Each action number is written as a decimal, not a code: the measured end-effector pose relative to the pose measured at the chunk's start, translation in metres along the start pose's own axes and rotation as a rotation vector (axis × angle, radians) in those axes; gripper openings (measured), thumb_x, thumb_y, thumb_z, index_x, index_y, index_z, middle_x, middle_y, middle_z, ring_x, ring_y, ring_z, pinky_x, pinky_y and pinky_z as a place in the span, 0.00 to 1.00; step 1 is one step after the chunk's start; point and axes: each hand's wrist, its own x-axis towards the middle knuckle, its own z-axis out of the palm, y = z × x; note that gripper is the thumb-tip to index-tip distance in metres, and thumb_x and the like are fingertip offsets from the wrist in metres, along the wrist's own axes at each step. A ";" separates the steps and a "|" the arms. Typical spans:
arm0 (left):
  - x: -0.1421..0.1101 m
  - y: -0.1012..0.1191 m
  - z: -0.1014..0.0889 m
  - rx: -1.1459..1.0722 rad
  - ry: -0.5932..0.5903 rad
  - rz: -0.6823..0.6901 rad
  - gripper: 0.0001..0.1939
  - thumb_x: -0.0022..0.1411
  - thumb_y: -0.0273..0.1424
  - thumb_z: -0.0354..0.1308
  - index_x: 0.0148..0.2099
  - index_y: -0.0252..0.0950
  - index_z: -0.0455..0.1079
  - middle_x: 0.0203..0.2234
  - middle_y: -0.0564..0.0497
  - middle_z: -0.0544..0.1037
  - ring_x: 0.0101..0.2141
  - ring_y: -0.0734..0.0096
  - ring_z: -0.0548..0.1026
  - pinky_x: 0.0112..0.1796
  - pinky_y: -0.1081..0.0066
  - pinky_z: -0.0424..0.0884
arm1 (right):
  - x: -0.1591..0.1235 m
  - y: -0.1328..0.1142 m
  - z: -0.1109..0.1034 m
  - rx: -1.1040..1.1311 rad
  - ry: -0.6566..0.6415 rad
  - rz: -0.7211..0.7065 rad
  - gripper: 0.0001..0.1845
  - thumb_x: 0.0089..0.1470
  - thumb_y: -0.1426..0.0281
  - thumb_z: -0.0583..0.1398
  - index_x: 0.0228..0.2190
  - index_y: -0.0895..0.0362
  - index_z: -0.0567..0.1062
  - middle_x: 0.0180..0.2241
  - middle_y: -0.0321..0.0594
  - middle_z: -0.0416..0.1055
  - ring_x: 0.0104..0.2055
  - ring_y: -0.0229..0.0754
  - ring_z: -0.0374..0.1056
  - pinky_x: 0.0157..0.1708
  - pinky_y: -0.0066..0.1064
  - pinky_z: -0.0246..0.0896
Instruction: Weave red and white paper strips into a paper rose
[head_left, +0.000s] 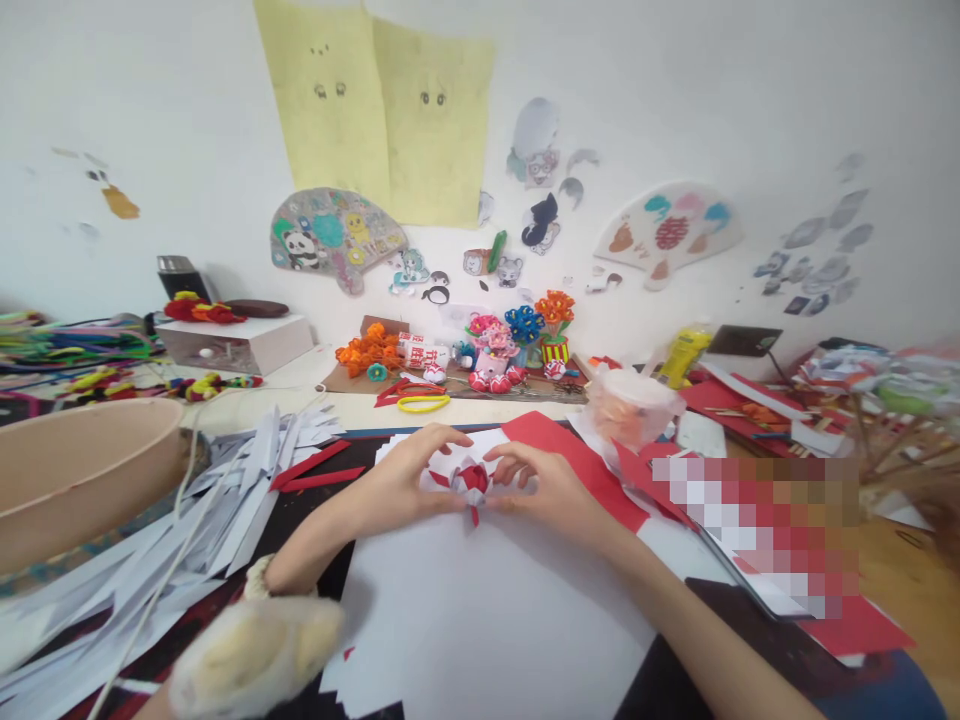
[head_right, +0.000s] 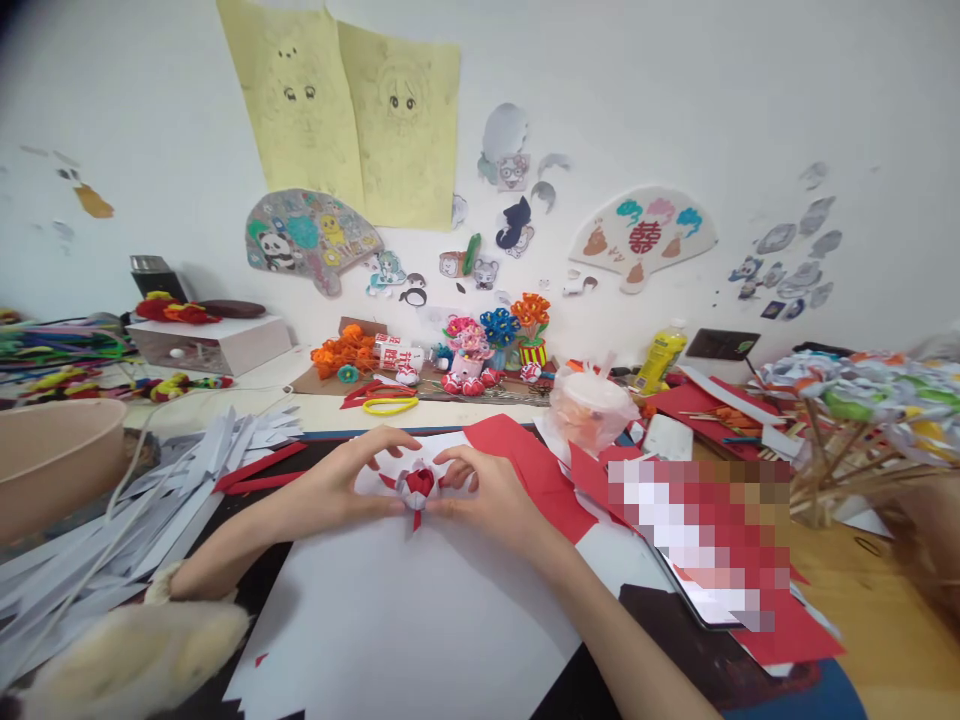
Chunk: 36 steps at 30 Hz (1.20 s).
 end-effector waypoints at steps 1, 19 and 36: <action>-0.001 -0.002 -0.001 0.025 -0.020 -0.026 0.25 0.51 0.36 0.67 0.52 0.40 0.68 0.48 0.47 0.74 0.46 0.60 0.72 0.46 0.63 0.70 | 0.000 -0.001 0.001 -0.048 0.003 -0.018 0.27 0.43 0.60 0.71 0.46 0.53 0.75 0.36 0.39 0.76 0.40 0.46 0.72 0.39 0.36 0.66; -0.001 0.007 0.013 0.169 0.119 -0.006 0.22 0.53 0.33 0.69 0.50 0.39 0.70 0.43 0.49 0.78 0.41 0.62 0.74 0.44 0.63 0.69 | -0.006 -0.009 0.009 -0.221 0.244 -0.275 0.18 0.45 0.72 0.71 0.40 0.55 0.77 0.32 0.36 0.74 0.35 0.42 0.70 0.35 0.30 0.65; -0.002 0.013 0.015 0.209 0.176 0.053 0.22 0.56 0.29 0.67 0.53 0.40 0.69 0.46 0.48 0.78 0.45 0.59 0.73 0.46 0.60 0.68 | -0.007 -0.008 0.006 -0.224 0.274 -0.284 0.20 0.49 0.65 0.69 0.45 0.51 0.77 0.34 0.39 0.74 0.36 0.46 0.70 0.36 0.35 0.66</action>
